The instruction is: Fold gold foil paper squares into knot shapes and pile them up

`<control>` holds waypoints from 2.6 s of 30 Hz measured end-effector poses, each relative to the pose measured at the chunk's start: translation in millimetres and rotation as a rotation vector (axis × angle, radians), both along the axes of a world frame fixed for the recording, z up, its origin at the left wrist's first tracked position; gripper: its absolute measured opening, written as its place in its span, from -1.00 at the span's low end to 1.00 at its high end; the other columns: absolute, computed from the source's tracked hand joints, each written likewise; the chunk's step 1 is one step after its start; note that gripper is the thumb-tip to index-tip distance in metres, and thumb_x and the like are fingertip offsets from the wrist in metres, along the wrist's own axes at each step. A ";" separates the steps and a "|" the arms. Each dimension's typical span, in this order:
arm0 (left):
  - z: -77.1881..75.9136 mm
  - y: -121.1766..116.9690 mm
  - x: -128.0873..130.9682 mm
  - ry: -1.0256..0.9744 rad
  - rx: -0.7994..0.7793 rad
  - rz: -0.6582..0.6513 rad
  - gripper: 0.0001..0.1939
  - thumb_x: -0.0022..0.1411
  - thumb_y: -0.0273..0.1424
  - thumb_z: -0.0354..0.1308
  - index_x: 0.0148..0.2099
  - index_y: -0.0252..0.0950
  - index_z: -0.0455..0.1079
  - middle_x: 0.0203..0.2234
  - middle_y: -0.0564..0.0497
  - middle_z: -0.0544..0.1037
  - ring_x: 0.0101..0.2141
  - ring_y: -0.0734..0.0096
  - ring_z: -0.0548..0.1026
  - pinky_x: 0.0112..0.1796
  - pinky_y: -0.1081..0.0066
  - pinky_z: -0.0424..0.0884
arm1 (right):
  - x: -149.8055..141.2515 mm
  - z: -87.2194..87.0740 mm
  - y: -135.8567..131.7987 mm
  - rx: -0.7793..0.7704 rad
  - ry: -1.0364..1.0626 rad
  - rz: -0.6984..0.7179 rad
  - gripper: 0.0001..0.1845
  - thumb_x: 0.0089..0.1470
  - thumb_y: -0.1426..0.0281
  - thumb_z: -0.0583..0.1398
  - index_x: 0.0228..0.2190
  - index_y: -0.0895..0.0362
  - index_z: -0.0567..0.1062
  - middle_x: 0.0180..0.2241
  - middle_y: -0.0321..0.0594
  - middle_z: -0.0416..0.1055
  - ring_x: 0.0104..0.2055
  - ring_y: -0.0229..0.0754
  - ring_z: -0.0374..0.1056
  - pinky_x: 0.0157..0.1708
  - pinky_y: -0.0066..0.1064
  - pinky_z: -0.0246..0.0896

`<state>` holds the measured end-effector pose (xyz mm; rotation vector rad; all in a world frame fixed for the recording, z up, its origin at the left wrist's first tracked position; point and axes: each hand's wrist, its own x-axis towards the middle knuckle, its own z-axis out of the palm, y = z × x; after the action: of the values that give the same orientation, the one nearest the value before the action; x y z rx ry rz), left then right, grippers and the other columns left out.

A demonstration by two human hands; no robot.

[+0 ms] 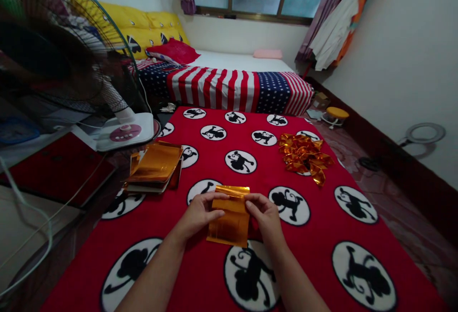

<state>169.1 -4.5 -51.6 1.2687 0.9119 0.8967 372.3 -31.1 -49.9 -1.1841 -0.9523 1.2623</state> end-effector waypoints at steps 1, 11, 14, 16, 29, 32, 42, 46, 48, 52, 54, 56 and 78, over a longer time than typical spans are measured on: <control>-0.1 -0.3 0.5 0.001 -0.004 0.015 -0.60 -0.04 -0.45 0.35 -0.07 -0.31 0.52 -0.08 -0.15 0.53 -0.07 0.16 0.49 -0.07 0.28 0.40 | 0.2 0.5 -1.0 0.014 0.003 0.027 -0.76 -0.12 0.28 0.36 -0.35 0.08 0.55 -0.33 -0.22 0.52 -0.26 -0.13 0.43 -0.22 -0.34 0.32; -3.9 -0.4 5.8 0.032 0.005 0.147 -0.57 -0.07 -0.43 0.35 -0.07 -0.34 0.53 -0.08 -0.18 0.56 -0.07 0.11 0.51 -0.03 0.19 0.41 | -3.2 -3.4 -6.3 -0.007 -0.007 0.139 -0.62 -0.20 0.38 0.40 -0.24 0.08 0.53 -0.23 -0.20 0.51 -0.17 -0.08 0.45 -0.16 -0.27 0.35; -2.1 -1.4 6.2 0.047 0.000 0.149 -0.58 -0.06 -0.42 0.35 -0.08 -0.33 0.54 -0.10 -0.17 0.58 -0.09 0.11 0.52 -0.05 0.19 0.42 | -3.3 -4.9 -5.8 0.034 -0.098 0.099 -0.73 -0.13 0.35 0.36 -0.29 0.08 0.56 -0.26 -0.19 0.51 -0.18 -0.08 0.44 -0.15 -0.26 0.34; -1.6 -2.0 6.3 0.065 0.017 0.141 -0.59 -0.05 -0.42 0.34 -0.08 -0.32 0.54 -0.11 -0.17 0.57 -0.10 0.12 0.52 -0.06 0.22 0.42 | -3.1 -6.3 -5.8 0.051 -0.128 0.084 -0.76 -0.10 0.33 0.35 -0.30 0.08 0.57 -0.27 -0.19 0.51 -0.18 -0.08 0.43 -0.14 -0.26 0.33; 1.1 -5.4 7.3 0.177 0.157 0.134 -0.80 0.08 -0.33 0.30 -0.22 -0.27 0.60 -0.21 -0.12 0.60 -0.19 0.24 0.54 -0.14 0.35 0.41 | -1.1 -2.9 -6.1 0.151 -0.207 0.005 -0.90 -0.03 0.31 0.31 -0.45 0.06 0.62 -0.27 -0.18 0.48 -0.18 -0.11 0.40 -0.18 -0.33 0.29; 3.1 -6.8 8.6 0.258 0.220 0.156 -0.83 0.12 -0.31 0.27 -0.28 -0.28 0.61 -0.34 -0.10 0.61 -0.30 0.29 0.53 -0.23 0.39 0.40 | -1.5 -3.7 -7.0 0.115 -0.163 -0.021 -0.89 -0.06 0.31 0.33 -0.49 0.08 0.60 -0.32 -0.20 0.49 -0.24 -0.13 0.41 -0.23 -0.35 0.30; 6.0 -7.9 10.7 0.196 0.269 0.189 -0.88 0.11 -0.36 0.26 -0.35 -0.31 0.55 -0.37 -0.08 0.59 -0.32 0.31 0.53 -0.28 0.42 0.41 | -5.2 -1.4 -8.2 0.056 -0.080 -0.113 -0.85 -0.14 0.31 0.37 -0.50 0.10 0.56 -0.43 -0.25 0.51 -0.36 -0.17 0.40 -0.33 -0.37 0.30; 4.3 -8.7 11.4 0.074 0.134 0.200 -0.78 0.06 -0.39 0.28 -0.19 -0.31 0.50 -0.29 -0.07 0.60 -0.26 0.30 0.56 -0.24 0.41 0.46 | -6.4 1.0 -8.4 0.028 -0.060 -0.138 -0.81 -0.20 0.30 0.40 -0.50 0.11 0.55 -0.46 -0.26 0.51 -0.40 -0.18 0.40 -0.36 -0.37 0.31; 3.6 -8.8 11.3 0.052 0.097 0.199 -0.73 0.05 -0.39 0.30 -0.15 -0.33 0.50 -0.25 -0.09 0.61 -0.24 0.28 0.57 -0.22 0.38 0.48 | -7.3 1.3 -8.3 0.010 -0.041 -0.150 -0.77 -0.22 0.29 0.41 -0.50 0.11 0.52 -0.47 -0.27 0.50 -0.41 -0.18 0.41 -0.37 -0.36 0.31; 0.9 -8.6 10.4 0.054 0.041 0.203 -0.72 0.04 -0.38 0.31 -0.16 -0.34 0.53 -0.25 -0.13 0.62 -0.24 0.23 0.58 -0.21 0.33 0.50 | -8.4 -0.3 -7.6 0.035 0.000 -0.169 -0.72 -0.22 0.31 0.42 -0.45 0.10 0.46 -0.46 -0.30 0.48 -0.41 -0.20 0.41 -0.38 -0.39 0.32; -0.9 -8.3 10.2 0.044 0.033 0.214 -0.72 0.03 -0.37 0.32 -0.16 -0.34 0.54 -0.24 -0.13 0.63 -0.24 0.21 0.58 -0.20 0.31 0.50 | -8.3 -1.6 -7.2 0.049 0.000 -0.175 -0.69 -0.22 0.33 0.42 -0.41 0.08 0.43 -0.44 -0.31 0.49 -0.39 -0.20 0.42 -0.37 -0.40 0.33; -1.8 -8.1 10.5 0.043 0.037 0.219 -0.73 0.02 -0.38 0.33 -0.17 -0.33 0.55 -0.25 -0.13 0.63 -0.24 0.22 0.58 -0.20 0.31 0.50 | -8.1 -2.6 -6.8 0.047 -0.005 -0.173 -0.65 -0.21 0.33 0.41 -0.37 0.08 0.42 -0.41 -0.29 0.50 -0.36 -0.19 0.44 -0.34 -0.38 0.34; -0.6 -7.0 14.6 0.053 0.004 0.312 -0.81 -0.06 -0.39 0.37 -0.35 -0.35 0.51 -0.42 -0.06 0.60 -0.39 0.31 0.56 -0.34 0.41 0.48 | -9.1 -2.3 -7.8 0.039 -0.036 -0.199 -0.77 -0.18 0.35 0.39 -0.41 0.10 0.50 -0.44 -0.28 0.51 -0.39 -0.20 0.42 -0.36 -0.40 0.32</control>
<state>183.7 -11.5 -52.2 1.1763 1.1721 1.1121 363.2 -38.9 -52.2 -1.2423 -0.8585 1.0623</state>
